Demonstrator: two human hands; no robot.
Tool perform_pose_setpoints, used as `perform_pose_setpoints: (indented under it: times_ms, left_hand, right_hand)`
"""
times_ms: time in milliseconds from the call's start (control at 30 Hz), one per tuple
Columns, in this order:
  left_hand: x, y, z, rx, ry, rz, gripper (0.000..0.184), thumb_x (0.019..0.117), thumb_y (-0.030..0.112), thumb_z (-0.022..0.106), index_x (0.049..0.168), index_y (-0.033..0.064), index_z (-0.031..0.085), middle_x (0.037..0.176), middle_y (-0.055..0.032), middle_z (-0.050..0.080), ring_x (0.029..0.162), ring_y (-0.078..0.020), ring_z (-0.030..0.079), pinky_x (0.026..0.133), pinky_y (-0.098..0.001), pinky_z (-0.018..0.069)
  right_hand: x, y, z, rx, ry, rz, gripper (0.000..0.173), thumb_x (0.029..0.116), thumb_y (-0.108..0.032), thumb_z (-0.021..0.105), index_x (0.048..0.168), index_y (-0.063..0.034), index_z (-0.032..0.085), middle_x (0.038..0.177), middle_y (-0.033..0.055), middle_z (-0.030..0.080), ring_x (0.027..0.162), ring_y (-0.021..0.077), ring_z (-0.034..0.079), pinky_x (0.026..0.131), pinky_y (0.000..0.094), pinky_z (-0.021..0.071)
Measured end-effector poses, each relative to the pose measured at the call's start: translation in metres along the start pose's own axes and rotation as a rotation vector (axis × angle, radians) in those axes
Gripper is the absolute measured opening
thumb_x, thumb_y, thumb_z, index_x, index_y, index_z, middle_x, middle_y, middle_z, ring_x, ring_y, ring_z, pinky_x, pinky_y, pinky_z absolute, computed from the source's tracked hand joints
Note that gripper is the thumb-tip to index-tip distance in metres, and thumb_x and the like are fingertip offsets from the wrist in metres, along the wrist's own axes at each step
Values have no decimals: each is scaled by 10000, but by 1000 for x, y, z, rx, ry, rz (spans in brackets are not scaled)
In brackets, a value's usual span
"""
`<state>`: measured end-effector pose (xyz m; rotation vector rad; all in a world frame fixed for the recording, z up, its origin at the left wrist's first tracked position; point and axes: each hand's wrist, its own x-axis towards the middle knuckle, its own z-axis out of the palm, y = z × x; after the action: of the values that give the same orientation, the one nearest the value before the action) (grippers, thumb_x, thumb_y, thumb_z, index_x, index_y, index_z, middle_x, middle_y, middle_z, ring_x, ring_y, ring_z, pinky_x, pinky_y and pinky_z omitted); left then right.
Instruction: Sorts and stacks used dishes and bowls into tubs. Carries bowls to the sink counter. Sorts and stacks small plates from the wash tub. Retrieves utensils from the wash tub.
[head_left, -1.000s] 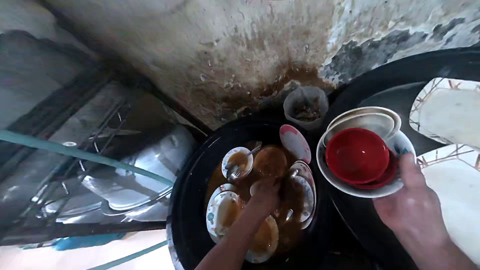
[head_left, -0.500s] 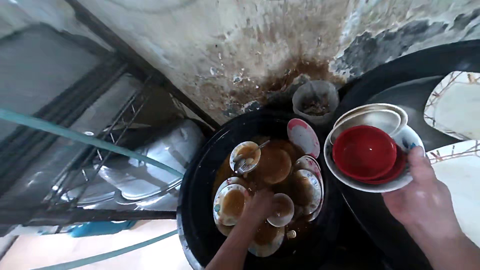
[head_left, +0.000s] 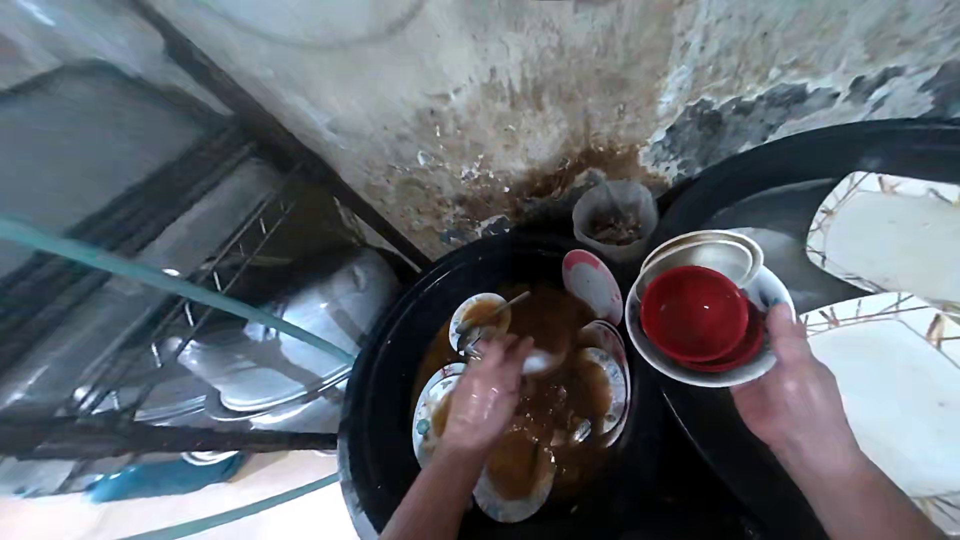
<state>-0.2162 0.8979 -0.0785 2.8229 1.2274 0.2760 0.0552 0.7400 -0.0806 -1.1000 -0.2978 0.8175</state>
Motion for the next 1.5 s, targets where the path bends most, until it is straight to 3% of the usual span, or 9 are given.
perform_pose_setpoints:
  times_ms: [200,333,433,567,700,800,1000,1267,1500]
  left_hand:
    - [53,87,-96,-258,519,336,305,971,35,588,1245,49,721,1204,-176,662,1115,-272,619,967,-395,507]
    - [91,145,-89,-264,547,619,317,929,30,663,1201,159,763,1140,-137,697,1023,-287,651,795,-376,560]
    - [114,159,-76,-153,306,781,311,959,19,632,1211,149,760,1171,-125,691,1100,-322,642,872,-405,571]
    - [118,137,-84,-262,-101,623,447,964,-69,561,1374,86,650,1477,-112,559,1371,-279,517,1125,-421,451]
    - [102,82,-65,-668,-35,159,415,994,-22,513,1381,72,632,1421,-116,580,1296,-185,565,1050,-352,509]
    - [75,64,-17,-644,-291,-134,366,1027,50,547,1386,76,612,1426,-170,576,1285,-310,581,1075,-507,479]
    - [48,57,88,-489,-528,-104,396,969,105,651,1363,88,612,1455,-151,556,1312,-309,566,1104,-507,471]
    - [39,56,27,-553,-824,7,272,1016,52,521,1225,23,692,1249,-178,674,1180,-308,632,1035,-523,479]
    - [119,48,77,-672,-472,-293,327,1006,124,630,1312,9,621,1337,-220,615,1222,-344,617,1050,-534,494]
  right_hand:
    - [-3,-3,6,-18,35,49,495,1087,-497,366,1519,-256,393,1305,-23,645,1154,123,654,915,375,591]
    - [-3,0,4,-23,-40,19,472,1101,-474,319,1488,-234,444,1297,-13,652,1168,123,648,951,385,580]
    - [-3,1,2,-65,-75,-34,492,1099,-502,301,1448,-218,499,1260,-17,671,1145,110,656,947,371,581]
    - [-4,0,4,-49,-39,-41,478,1098,-491,321,1445,-216,499,1261,-18,671,1140,112,661,931,373,592]
    - [-3,0,3,-67,17,-79,491,1109,-462,286,1493,-203,449,1331,-19,629,1212,121,623,1001,391,558]
    - [1,3,1,-6,20,-63,471,1108,-454,293,1479,-212,455,1314,-11,642,1195,130,634,989,393,565]
    - [5,9,-4,-28,-20,-89,476,1102,-460,311,1453,-187,481,1305,-3,646,1205,144,629,1023,418,547]
    - [6,6,-3,18,16,-50,457,1108,-453,301,1438,-205,496,1286,-8,654,1189,141,638,988,422,566]
    - [5,3,-3,-1,-32,-103,459,1109,-450,289,1412,-199,524,1278,-13,661,1192,129,637,1011,396,557]
